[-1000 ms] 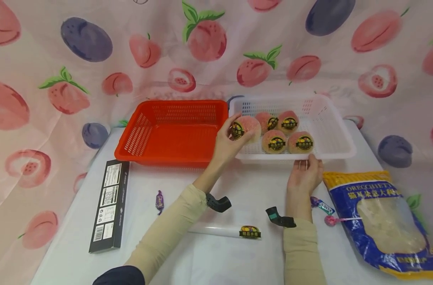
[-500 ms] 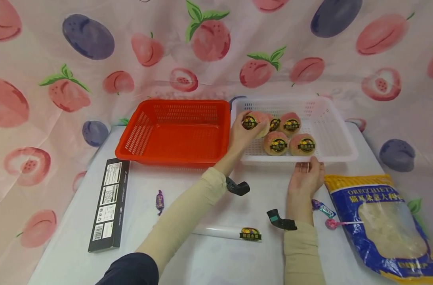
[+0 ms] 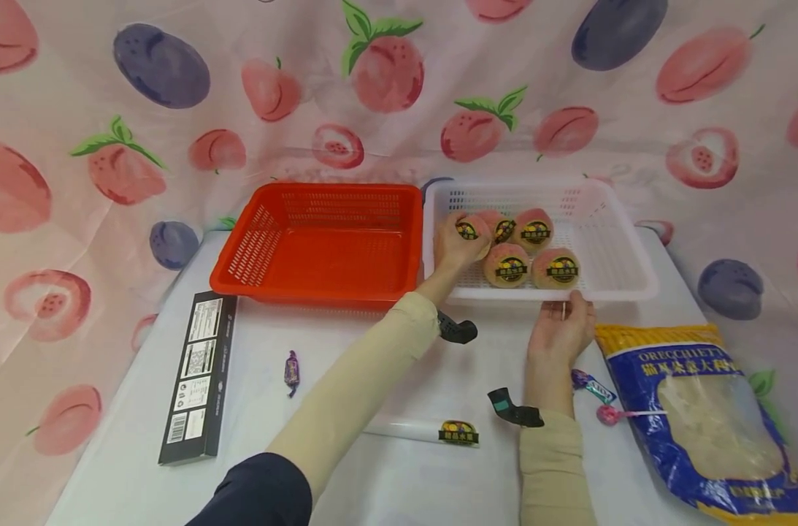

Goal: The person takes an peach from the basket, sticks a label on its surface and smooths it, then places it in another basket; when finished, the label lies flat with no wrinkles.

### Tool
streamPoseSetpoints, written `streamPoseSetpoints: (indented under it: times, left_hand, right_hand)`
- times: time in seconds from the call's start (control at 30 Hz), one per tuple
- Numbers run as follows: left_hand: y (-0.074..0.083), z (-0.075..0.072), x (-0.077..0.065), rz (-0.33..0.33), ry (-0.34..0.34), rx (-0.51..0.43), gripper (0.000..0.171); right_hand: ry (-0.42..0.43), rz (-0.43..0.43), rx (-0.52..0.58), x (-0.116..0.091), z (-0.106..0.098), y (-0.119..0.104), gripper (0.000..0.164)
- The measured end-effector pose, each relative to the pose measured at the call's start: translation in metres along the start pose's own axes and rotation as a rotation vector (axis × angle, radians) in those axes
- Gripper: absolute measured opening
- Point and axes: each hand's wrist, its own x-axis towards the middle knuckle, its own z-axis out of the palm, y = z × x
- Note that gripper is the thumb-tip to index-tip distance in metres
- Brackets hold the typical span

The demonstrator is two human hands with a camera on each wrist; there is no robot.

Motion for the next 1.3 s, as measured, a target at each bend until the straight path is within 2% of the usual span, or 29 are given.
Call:
streamPoseSetpoints:
  times: [0.13,0.23,0.37,0.43,0.53,0.77,1.0,1.07,1.1,1.3]
  left_hand:
    - [-0.0013,0.0023,0.0027,-0.043,0.014,0.065,0.049]
    - [-0.0008,0.0032,0.0026,-0.071,-0.01,0.101,0.046]
    - [-0.0001,0.0043,0.0023,-0.166,-0.062,0.125,0.043]
    - [-0.0003,0.0044,0.0024,-0.201,-0.068,0.131,0.042]
    - [-0.0012,0.0051,0.0029,-0.219,-0.055,0.125,0.038]
    - [0.0008,0.0041,0.0032,-0.267,-0.081,0.111,0.028]
    - [0.0027,0.0055,0.0029,-0.31,-0.113,0.124,0.033]
    - [0.0024,0.0058,0.0036,-0.307,-0.12,0.153,0.035]
    - [-0.0006,0.0087,0.0058,-0.287,-0.113,0.175,0.038]
    - [0.0001,0.0049,0.0029,-0.162,-0.122,0.297,0.04]
  right_hand:
    - [-0.008,0.004,0.014,-0.001,-0.0001,0.0018,0.045]
    - [-0.001,-0.001,0.014,-0.0004,0.0007,0.0018,0.043]
    - [0.006,-0.001,0.007,0.0002,0.002,0.0016,0.042]
    - [0.005,-0.004,0.0,-0.0001,0.002,0.002,0.042]
    - [0.003,-0.007,-0.012,-0.0001,0.0011,0.0026,0.043]
    - [-0.003,-0.009,-0.011,-0.0001,-0.0002,0.0021,0.043]
    - [-0.02,-0.016,-0.009,-0.0001,0.0004,0.0017,0.041]
    - [-0.022,-0.019,-0.008,-0.0003,0.0004,0.0019,0.041]
    - [-0.022,-0.018,-0.009,0.0,0.0002,0.0018,0.041]
    - [-0.014,-0.008,-0.005,0.0014,-0.001,0.001,0.042]
